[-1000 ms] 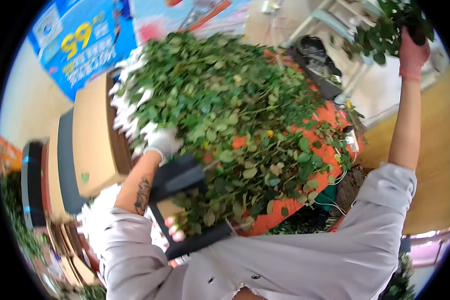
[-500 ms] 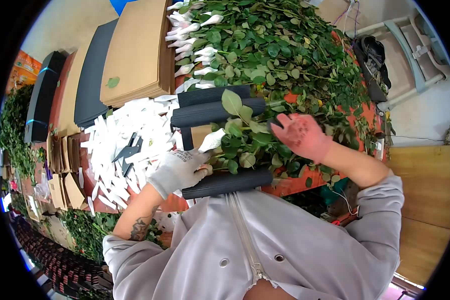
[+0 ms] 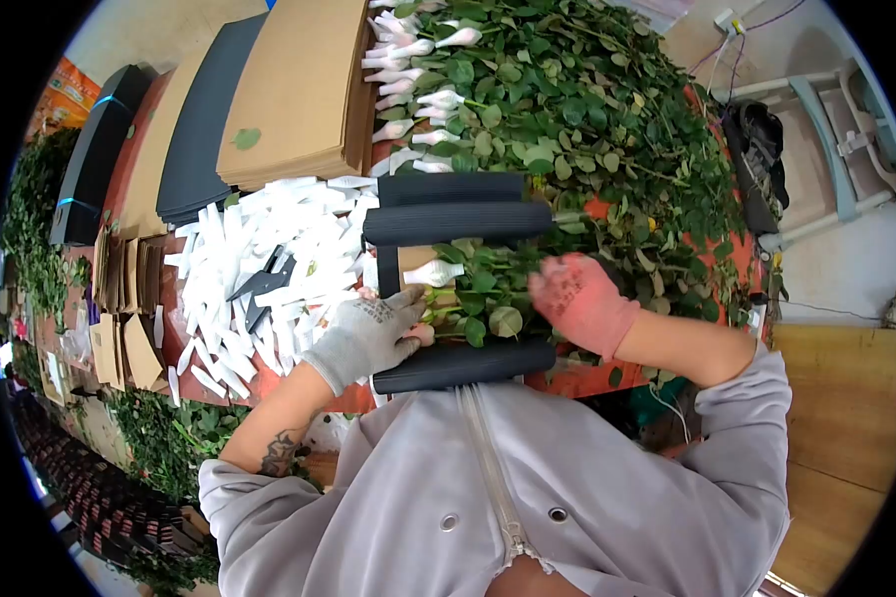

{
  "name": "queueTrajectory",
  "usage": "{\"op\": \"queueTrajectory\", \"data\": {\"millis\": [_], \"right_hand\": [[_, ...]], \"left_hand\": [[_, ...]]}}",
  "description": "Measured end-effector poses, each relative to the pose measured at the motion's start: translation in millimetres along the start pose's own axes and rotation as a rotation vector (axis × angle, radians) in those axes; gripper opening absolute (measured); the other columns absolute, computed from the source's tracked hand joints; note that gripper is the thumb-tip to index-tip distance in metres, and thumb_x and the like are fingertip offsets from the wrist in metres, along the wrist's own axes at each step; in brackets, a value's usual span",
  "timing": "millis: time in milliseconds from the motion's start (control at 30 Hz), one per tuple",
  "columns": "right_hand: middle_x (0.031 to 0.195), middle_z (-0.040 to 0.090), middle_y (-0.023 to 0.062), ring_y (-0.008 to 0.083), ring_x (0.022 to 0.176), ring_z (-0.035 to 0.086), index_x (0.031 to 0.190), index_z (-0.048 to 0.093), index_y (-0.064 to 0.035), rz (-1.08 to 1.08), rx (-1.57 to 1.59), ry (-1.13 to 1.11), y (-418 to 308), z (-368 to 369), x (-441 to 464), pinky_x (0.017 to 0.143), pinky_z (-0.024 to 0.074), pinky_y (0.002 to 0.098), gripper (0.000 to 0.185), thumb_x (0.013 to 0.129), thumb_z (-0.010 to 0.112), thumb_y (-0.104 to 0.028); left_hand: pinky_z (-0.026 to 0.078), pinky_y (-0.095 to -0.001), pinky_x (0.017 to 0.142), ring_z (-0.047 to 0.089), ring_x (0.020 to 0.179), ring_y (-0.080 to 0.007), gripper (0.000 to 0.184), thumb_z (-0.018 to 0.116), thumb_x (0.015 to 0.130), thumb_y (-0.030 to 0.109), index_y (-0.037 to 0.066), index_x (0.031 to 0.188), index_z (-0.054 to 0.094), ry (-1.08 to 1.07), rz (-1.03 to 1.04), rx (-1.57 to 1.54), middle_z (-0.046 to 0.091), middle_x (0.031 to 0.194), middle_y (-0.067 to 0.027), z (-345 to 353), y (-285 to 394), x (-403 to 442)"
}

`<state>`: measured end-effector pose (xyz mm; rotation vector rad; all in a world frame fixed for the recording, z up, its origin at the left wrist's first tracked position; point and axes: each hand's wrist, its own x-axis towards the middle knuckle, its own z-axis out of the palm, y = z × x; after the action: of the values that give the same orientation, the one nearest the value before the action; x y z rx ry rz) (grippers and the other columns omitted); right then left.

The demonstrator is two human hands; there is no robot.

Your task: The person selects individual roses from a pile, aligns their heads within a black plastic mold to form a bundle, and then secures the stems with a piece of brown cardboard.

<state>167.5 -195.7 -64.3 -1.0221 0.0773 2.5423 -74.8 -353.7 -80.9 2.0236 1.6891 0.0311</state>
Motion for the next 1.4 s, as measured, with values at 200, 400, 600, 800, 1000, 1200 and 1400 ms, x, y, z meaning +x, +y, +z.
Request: {"op": "queueTrajectory", "data": {"millis": [200,400,600,800,1000,1200,1400], "right_hand": [[0.098,0.057,0.0088,0.0228,0.086,0.060,0.097,0.052,-0.0049,-0.682,-3.187,-0.344,44,51,46,0.074,0.0467,0.0349,0.022,0.082,0.054,-0.021],[0.077,0.061,0.0056,0.0212,0.065,0.062,0.092,0.056,-0.0058,-0.909,-2.907,-0.184,44,20,76,0.058,0.0461,0.0345,0.018,0.078,0.049,-0.014],[0.084,0.058,0.0061,0.0212,0.077,0.061,0.098,0.054,-0.0091,-1.116,-2.924,-0.314,54,9,84,0.069,0.0469,0.0315,0.029,0.073,0.058,-0.023],[0.093,0.057,0.0078,0.0208,0.083,0.059,0.110,0.055,-0.0079,-1.023,-2.923,-0.269,58,0,86,0.073,0.0460,0.0318,0.038,0.074,0.056,-0.020],[0.096,0.057,0.0094,0.0217,0.085,0.059,0.113,0.056,-0.0064,-0.977,-2.999,-0.265,56,-5,90,0.072,0.0464,0.0322,0.036,0.079,0.048,-0.017],[0.095,0.059,0.0101,0.0214,0.087,0.059,0.114,0.056,-0.0045,-0.946,-3.024,-0.266,59,0,89,0.072,0.0472,0.0312,0.036,0.081,0.046,-0.015],[0.088,0.062,0.0122,0.0247,0.082,0.062,0.106,0.059,-0.0012,-1.002,-2.889,-0.311,56,-3,95,0.070,0.0490,0.0355,0.030,0.083,0.047,-0.016]], "left_hand": [[0.050,-0.0382,0.074,0.063,0.089,-0.0243,0.043,0.050,0.084,0.033,0.012,0.121,0.055,-0.035,0.001,0.011,0.050,0.130,-0.0041,-10,6,0],[0.048,-0.0396,0.078,0.060,0.097,-0.0215,0.021,0.049,0.087,0.030,0.018,0.097,0.062,-0.059,0.035,-0.096,0.053,0.124,-0.0040,-14,13,2],[0.048,-0.0390,0.082,0.059,0.101,-0.0237,0.025,0.044,0.090,0.033,0.018,0.099,0.063,-0.154,-0.070,-0.169,0.050,0.129,-0.0045,-16,16,-3],[0.047,-0.0390,0.084,0.058,0.103,-0.0258,0.030,0.044,0.089,0.033,0.016,0.107,0.061,-0.096,-0.072,-0.133,0.051,0.128,-0.0071,-8,11,-5],[0.048,-0.0388,0.080,0.059,0.099,-0.0301,0.032,0.053,0.085,0.024,0.009,0.113,0.058,0.386,-0.057,-0.392,0.057,0.117,-0.0124,12,-18,1],[0.048,-0.0368,0.069,0.060,0.081,-0.0298,0.020,0.059,0.081,0.015,0.007,0.099,0.063,0.616,-0.129,-0.201,0.061,0.092,-0.0116,36,-38,28],[0.047,-0.0361,0.064,0.059,0.071,-0.0284,0.011,0.059,0.080,0.009,0.006,0.089,0.065,0.715,-0.097,-0.253,0.060,0.078,-0.0108,40,-40,27]]}}
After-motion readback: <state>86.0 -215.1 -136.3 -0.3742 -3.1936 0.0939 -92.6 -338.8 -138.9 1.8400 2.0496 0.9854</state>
